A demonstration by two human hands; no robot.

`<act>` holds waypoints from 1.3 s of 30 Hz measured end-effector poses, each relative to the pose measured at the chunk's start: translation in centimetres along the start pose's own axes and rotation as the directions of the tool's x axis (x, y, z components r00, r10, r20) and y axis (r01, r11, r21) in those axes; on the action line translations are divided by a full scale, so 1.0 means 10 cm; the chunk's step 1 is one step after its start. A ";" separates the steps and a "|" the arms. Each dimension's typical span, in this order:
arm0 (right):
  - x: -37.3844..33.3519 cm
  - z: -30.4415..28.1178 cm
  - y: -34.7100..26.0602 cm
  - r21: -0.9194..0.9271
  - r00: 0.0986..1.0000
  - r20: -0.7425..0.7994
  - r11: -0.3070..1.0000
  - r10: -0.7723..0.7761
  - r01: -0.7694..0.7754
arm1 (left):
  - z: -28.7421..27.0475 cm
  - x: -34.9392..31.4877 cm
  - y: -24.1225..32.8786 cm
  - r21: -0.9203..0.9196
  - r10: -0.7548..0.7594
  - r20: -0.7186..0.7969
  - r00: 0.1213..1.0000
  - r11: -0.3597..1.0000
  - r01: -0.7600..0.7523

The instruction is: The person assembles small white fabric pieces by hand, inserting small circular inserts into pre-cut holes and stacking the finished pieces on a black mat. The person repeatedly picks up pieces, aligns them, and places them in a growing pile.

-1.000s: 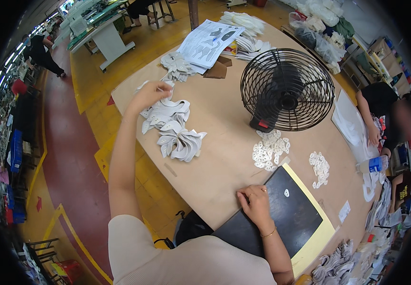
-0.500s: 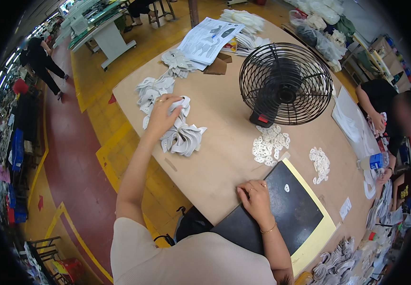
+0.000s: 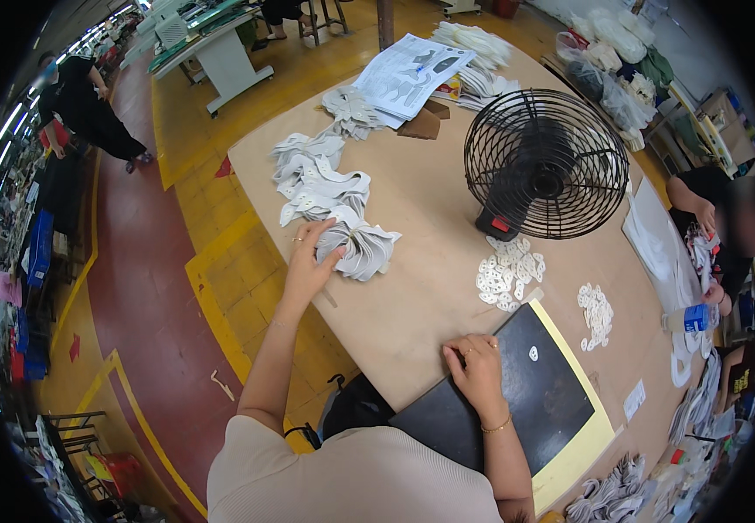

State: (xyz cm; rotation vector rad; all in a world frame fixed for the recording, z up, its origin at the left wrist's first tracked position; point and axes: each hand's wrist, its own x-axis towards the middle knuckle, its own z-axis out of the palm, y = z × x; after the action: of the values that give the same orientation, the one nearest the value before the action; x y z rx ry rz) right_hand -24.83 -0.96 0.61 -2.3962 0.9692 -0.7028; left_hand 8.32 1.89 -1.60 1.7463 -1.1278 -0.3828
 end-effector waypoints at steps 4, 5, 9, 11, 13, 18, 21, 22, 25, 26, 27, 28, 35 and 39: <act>0.00 0.01 0.01 0.011 1.000 -0.014 1.000 -0.016 0.016 | -0.06 -0.02 -0.01 -0.157 -0.057 0.158 0.986 0.984 0.082; 0.00 0.01 0.01 0.011 1.000 -0.012 1.000 -0.015 0.015 | -0.05 -0.05 -0.01 -0.184 -0.076 0.198 0.977 0.976 0.113; -0.01 0.02 0.01 0.010 1.000 -0.006 1.000 -0.017 0.017 | 0.02 -0.23 0.04 -0.240 -0.094 0.309 0.946 0.955 0.174; 0.00 0.01 0.00 0.006 1.000 0.001 1.000 -0.016 0.016 | 0.04 -0.24 0.05 -0.235 -0.064 0.362 0.930 0.959 0.158; 0.00 0.01 0.00 0.012 1.000 0.006 1.000 -0.010 0.010 | 0.04 -0.23 0.08 -0.214 -0.031 0.432 0.902 0.967 0.136; -0.01 0.02 0.02 0.009 1.000 0.003 1.000 -0.011 0.011 | -0.14 0.00 0.23 -0.043 -0.023 0.321 0.947 0.998 0.039; 0.00 0.01 0.01 -0.004 1.000 0.016 1.000 -0.008 0.008 | -0.17 0.23 0.24 0.309 0.141 0.155 0.978 0.933 -0.183; 0.01 0.01 0.01 -0.008 1.000 0.013 1.000 -0.010 0.010 | -0.15 0.30 0.25 0.451 0.200 0.132 0.971 0.860 -0.238; 0.01 0.00 0.00 -0.017 1.000 0.015 1.000 -0.006 0.006 | 0.05 0.48 0.26 0.674 0.304 0.263 0.915 0.621 -0.400; 0.01 0.00 0.00 -0.021 1.000 0.025 1.000 0.003 -0.002 | 0.13 0.53 0.18 0.719 0.344 0.279 0.896 0.543 -0.433; 0.01 0.00 -0.01 -0.022 0.999 0.035 1.000 0.009 -0.008 | 0.20 0.57 0.06 0.762 0.380 0.297 0.876 0.458 -0.457; 0.02 0.00 -0.01 -0.014 1.000 0.025 1.000 0.001 -0.001 | 0.27 0.62 0.04 0.792 0.419 0.317 0.851 0.377 -0.480; 0.02 0.01 -0.01 0.001 1.000 0.015 1.000 -0.005 0.005 | 0.59 0.90 -0.09 0.919 0.234 0.316 0.919 0.165 -0.358; 0.01 0.01 -0.01 -0.009 1.000 0.023 1.000 0.003 -0.003 | 0.60 1.06 -0.12 0.882 0.146 0.331 0.932 0.305 -0.360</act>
State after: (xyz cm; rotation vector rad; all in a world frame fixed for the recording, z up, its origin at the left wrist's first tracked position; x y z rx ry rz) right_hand -24.68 -0.99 0.62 -2.4044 0.9681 -0.6693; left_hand 10.34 -10.13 -2.96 2.4661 -1.9971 0.4718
